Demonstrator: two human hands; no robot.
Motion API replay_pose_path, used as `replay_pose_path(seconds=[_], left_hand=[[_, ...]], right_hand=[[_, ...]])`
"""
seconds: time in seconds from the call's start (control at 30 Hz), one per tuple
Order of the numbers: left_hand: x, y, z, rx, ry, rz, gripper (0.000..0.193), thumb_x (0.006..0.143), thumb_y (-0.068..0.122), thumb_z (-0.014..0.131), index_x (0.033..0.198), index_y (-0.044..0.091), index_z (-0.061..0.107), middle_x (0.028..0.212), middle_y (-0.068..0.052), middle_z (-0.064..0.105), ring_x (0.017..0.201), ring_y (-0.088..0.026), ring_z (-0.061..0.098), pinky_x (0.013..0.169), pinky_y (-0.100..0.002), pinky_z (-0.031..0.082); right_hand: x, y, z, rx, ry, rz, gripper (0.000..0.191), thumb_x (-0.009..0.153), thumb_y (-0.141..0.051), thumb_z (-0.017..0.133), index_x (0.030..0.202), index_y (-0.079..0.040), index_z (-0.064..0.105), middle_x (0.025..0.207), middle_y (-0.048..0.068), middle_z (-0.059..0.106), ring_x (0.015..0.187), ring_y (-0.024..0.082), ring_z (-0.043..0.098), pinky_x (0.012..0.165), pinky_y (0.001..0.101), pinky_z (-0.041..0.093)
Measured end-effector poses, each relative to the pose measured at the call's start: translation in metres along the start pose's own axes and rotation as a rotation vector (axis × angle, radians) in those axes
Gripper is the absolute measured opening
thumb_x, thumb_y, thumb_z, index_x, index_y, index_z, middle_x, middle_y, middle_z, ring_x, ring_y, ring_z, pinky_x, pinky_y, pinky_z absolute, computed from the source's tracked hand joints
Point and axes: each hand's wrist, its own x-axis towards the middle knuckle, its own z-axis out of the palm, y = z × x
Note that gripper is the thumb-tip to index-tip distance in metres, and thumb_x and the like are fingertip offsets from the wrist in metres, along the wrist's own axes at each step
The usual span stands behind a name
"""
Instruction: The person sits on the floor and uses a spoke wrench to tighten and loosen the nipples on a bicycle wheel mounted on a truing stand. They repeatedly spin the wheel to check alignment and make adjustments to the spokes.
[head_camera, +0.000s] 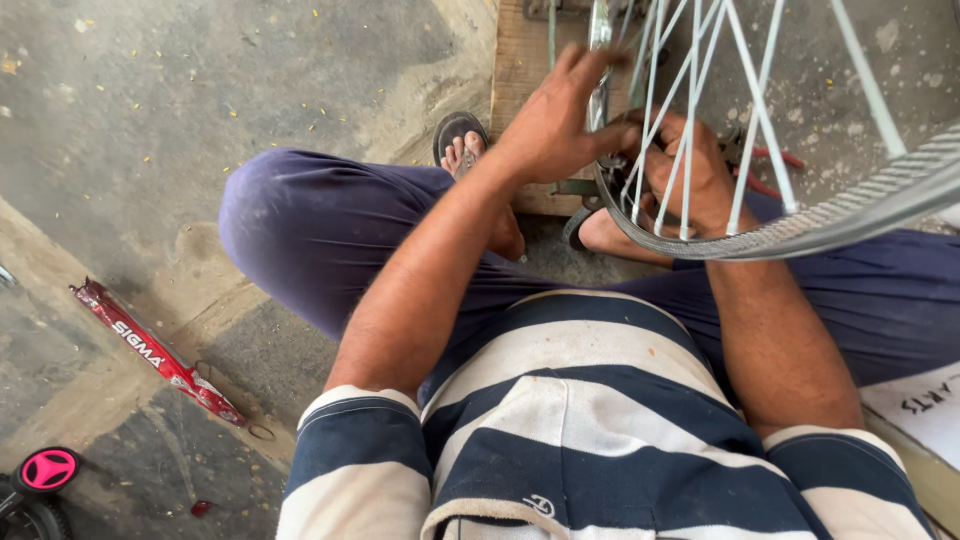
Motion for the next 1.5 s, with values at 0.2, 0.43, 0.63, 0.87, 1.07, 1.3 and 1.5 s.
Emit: replay_pose_path(seconds=[0.2, 0.43, 0.63, 0.87, 1.07, 1.3, 1.5], left_hand=[[0.008, -0.016, 0.021, -0.179, -0.024, -0.084, 0.106, 0.091, 0.059, 0.080, 0.161, 0.008, 0.020, 0.151, -0.028, 0.052, 0.140, -0.042, 0.055, 0.114, -0.055, 0.049], [0.006, -0.026, 0.029, -0.133, -0.045, -0.081, 0.107, 0.088, 0.065, 0.074, 0.160, 0.006, 0.021, 0.147, -0.028, 0.056, 0.136, -0.041, 0.059, 0.111, -0.055, 0.051], [0.005, -0.025, 0.031, -0.161, -0.045, -0.120, 0.105, 0.089, 0.066, 0.072, 0.161, 0.008, 0.021, 0.147, -0.027, 0.056, 0.136, -0.041, 0.059, 0.110, -0.054, 0.053], [0.004, -0.026, 0.034, -0.148, -0.029, -0.106, 0.107, 0.087, 0.072, 0.069, 0.160, 0.008, 0.023, 0.144, -0.028, 0.058, 0.134, -0.041, 0.061, 0.108, -0.055, 0.054], [0.004, -0.027, 0.036, -0.158, -0.031, -0.098, 0.108, 0.087, 0.077, 0.065, 0.160, 0.008, 0.025, 0.143, -0.028, 0.059, 0.133, -0.041, 0.063, 0.109, -0.055, 0.055], [0.004, -0.026, 0.038, -0.141, -0.021, -0.104, 0.108, 0.087, 0.076, 0.064, 0.160, 0.008, 0.024, 0.143, -0.028, 0.059, 0.131, -0.041, 0.064, 0.106, -0.056, 0.056], [0.003, -0.026, 0.038, -0.142, -0.019, -0.101, 0.105, 0.090, 0.075, 0.064, 0.160, 0.008, 0.024, 0.143, -0.028, 0.059, 0.131, -0.041, 0.063, 0.105, -0.056, 0.056]], right_hand=[[-0.002, -0.006, 0.005, -0.091, 0.208, -0.045, 0.020, 0.112, -0.011, 0.061, 0.122, 0.005, 0.068, 0.098, 0.014, 0.076, 0.073, 0.017, 0.074, 0.059, 0.0295, 0.060], [0.003, -0.007, -0.001, -0.281, 0.182, -0.060, 0.022, 0.113, -0.015, 0.068, 0.123, 0.004, 0.070, 0.094, 0.015, 0.074, 0.080, 0.018, 0.075, 0.066, 0.0293, 0.062], [0.001, -0.005, 0.001, -0.091, 0.117, -0.020, 0.024, 0.102, -0.020, 0.078, 0.115, -0.002, 0.070, 0.094, 0.007, 0.075, 0.082, 0.015, 0.075, 0.071, 0.0284, 0.063], [0.006, 0.009, -0.003, -0.067, 0.102, -0.006, 0.025, 0.098, -0.018, 0.080, 0.115, -0.004, 0.068, 0.095, 0.006, 0.074, 0.084, 0.013, 0.074, 0.073, 0.0289, 0.065], [0.006, 0.014, -0.013, 0.122, -0.020, -0.041, 0.024, 0.102, -0.014, 0.075, 0.122, -0.005, 0.067, 0.102, 0.004, 0.073, 0.094, 0.012, 0.073, 0.084, 0.0285, 0.065], [0.005, 0.015, -0.014, -0.080, 0.024, -0.049, 0.018, 0.105, -0.012, 0.072, 0.120, -0.004, 0.067, 0.098, 0.006, 0.073, 0.090, 0.013, 0.074, 0.079, 0.0288, 0.065], [0.006, 0.028, -0.019, 0.267, -0.148, -0.019, 0.025, 0.106, -0.014, 0.068, 0.130, -0.007, 0.069, 0.101, 0.004, 0.073, 0.092, 0.013, 0.073, 0.082, 0.0273, 0.064]])
